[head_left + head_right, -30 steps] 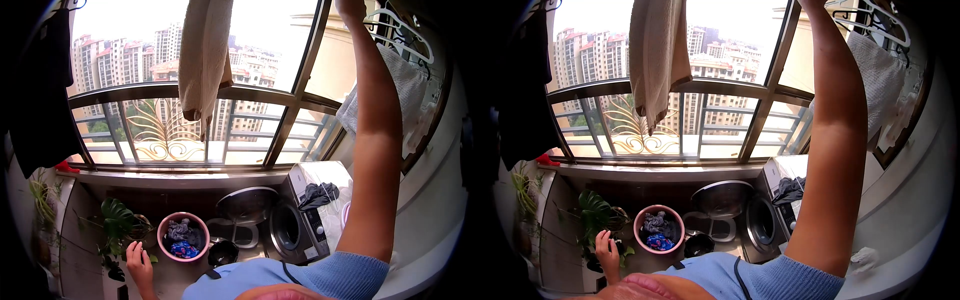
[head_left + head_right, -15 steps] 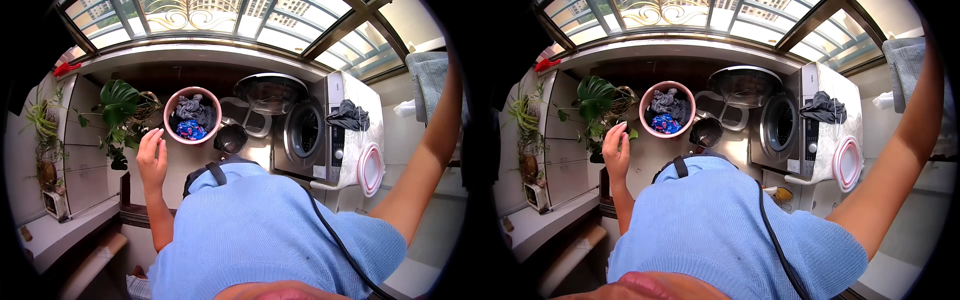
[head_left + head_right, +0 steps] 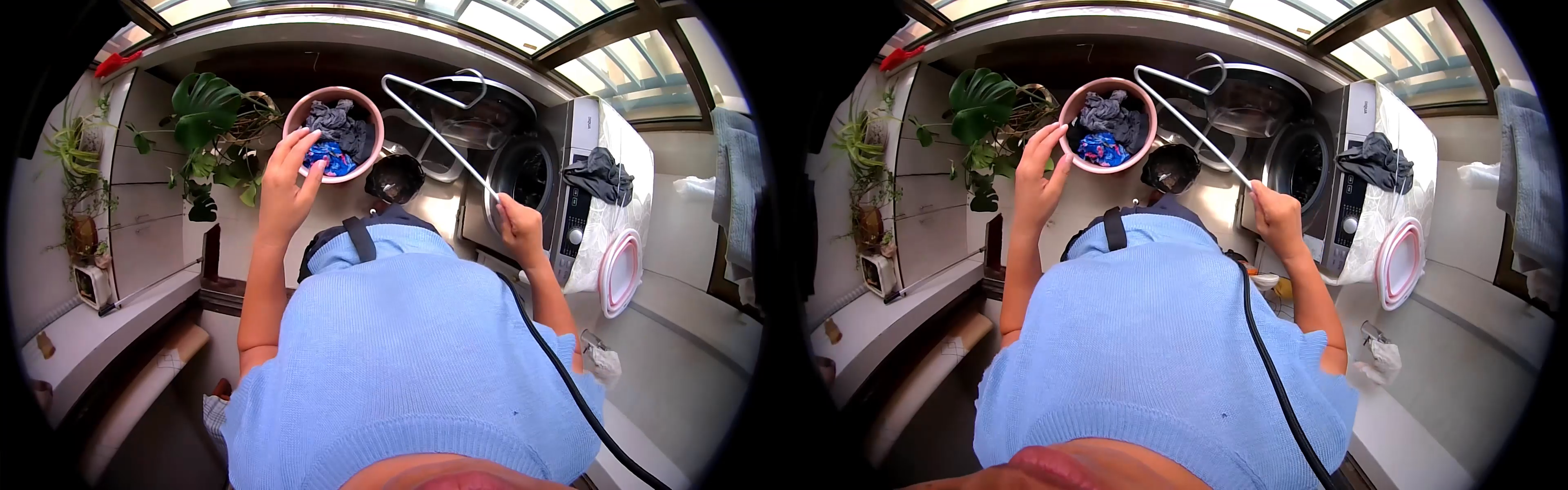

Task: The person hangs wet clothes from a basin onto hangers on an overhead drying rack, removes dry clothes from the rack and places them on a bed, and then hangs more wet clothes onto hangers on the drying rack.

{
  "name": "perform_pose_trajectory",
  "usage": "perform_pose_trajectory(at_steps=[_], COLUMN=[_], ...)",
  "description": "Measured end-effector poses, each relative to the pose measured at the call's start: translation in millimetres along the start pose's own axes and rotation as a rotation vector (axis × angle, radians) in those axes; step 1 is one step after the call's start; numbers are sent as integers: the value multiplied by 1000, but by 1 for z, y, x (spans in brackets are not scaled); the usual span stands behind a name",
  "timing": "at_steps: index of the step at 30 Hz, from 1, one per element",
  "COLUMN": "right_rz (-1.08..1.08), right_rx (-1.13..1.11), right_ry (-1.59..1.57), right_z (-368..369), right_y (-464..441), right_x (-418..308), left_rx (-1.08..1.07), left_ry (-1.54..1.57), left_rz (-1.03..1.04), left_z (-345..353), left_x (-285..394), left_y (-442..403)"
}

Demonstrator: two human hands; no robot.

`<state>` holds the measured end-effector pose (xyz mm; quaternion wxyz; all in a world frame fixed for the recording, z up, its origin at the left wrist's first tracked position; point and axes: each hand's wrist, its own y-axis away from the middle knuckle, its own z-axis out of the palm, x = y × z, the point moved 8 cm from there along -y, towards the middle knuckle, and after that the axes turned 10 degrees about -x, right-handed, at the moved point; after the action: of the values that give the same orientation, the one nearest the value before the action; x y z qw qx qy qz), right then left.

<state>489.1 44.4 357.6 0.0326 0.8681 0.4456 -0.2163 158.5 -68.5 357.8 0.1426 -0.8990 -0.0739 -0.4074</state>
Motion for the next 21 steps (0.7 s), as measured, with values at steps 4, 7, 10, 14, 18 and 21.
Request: perform_pose_trajectory(at_steps=[4, 7, 10, 14, 18, 21], right_rz=[-97, -157, -165, -68, -5, 51], right_rx=[-176, -228, -264, -308, -418, -515], right_ry=[-97, -201, -250, -490, -615, -606], right_z=[62, 73, 75, 87, 104, 123], right_y=[8, 0, -8, -13, -20, -25], right_x=[-19, -25, -17, 2, 12, 23], left_rx=[-56, -209, -367, -321, -292, -167], left_ry=[-3, 30, 205, 73, -27, -34], left_rz=[44, 16, -124, -53, -167, -134], left_z=[29, 53, 66, 60, 54, 56], left_x=[-4, -20, -26, -32, -58, -55], left_y=[-14, -16, -14, -3, 7, 15])
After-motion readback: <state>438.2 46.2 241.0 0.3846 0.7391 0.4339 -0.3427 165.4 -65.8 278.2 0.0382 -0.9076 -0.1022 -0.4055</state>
